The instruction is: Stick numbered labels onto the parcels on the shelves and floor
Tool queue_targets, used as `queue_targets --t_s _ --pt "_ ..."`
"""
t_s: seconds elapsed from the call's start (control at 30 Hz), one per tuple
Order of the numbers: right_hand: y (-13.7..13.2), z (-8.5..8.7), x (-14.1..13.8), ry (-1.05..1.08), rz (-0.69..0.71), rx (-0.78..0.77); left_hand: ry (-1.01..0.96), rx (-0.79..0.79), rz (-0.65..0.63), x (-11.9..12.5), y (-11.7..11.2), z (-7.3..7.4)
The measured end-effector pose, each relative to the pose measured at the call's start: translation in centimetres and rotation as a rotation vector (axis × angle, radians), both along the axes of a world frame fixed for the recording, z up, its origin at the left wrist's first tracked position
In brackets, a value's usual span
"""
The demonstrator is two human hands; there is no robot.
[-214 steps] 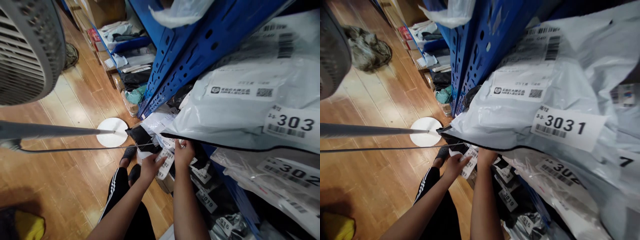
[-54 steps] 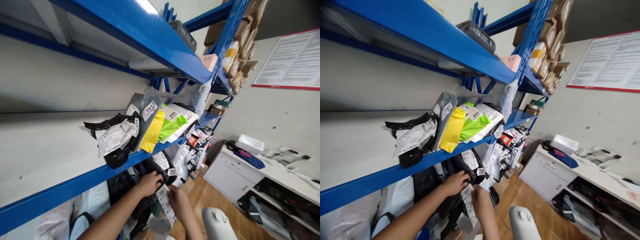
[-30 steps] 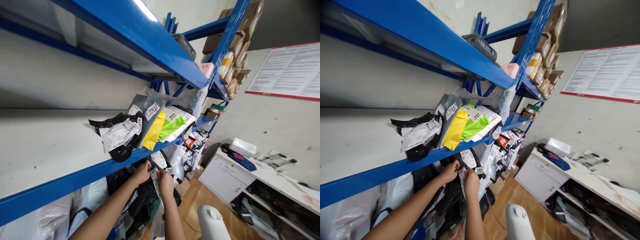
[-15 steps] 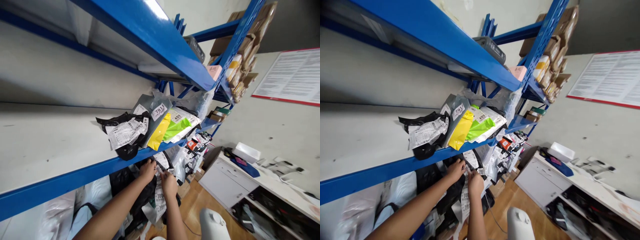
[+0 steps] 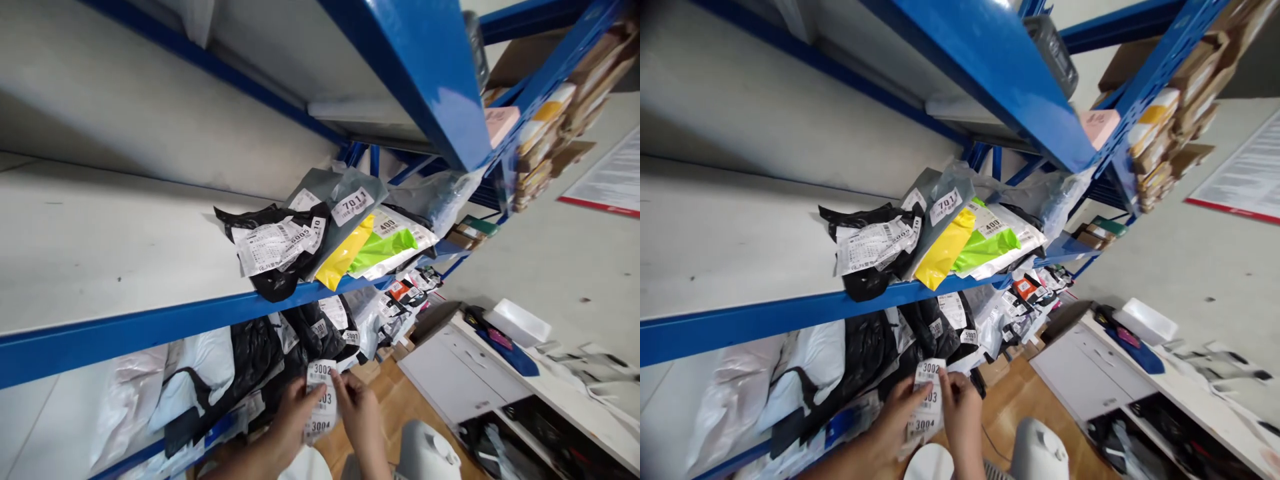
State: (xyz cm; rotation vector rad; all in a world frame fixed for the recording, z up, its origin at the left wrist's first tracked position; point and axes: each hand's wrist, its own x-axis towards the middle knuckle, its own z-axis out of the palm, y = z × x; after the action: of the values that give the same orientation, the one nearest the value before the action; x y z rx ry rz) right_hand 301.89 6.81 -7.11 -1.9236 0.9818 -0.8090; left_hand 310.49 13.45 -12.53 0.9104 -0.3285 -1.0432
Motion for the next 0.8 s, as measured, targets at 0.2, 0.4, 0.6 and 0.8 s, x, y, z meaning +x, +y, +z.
queue_targets --t_s 0.2,0.4,0.6,0.8 --pt "-0.4 0.2 1.3 0.077 0.187 0.011 -0.059 0.013 0.121 0.0 1.1 -2.8" --pt "-2.5 1.8 4.5 0.392 0.308 -0.174 0.221 -0.074 0.252 0.3 -1.5 -2.4" --pt "-4.2 2.6 6.2 0.556 0.336 -0.294 0.456 -0.289 0.241 0.9 -2.9 -1.8" --pt "-3.8 3.5 6.9 0.628 0.407 -0.437 0.5 -0.202 0.258 1.1 -3.2 -1.6"
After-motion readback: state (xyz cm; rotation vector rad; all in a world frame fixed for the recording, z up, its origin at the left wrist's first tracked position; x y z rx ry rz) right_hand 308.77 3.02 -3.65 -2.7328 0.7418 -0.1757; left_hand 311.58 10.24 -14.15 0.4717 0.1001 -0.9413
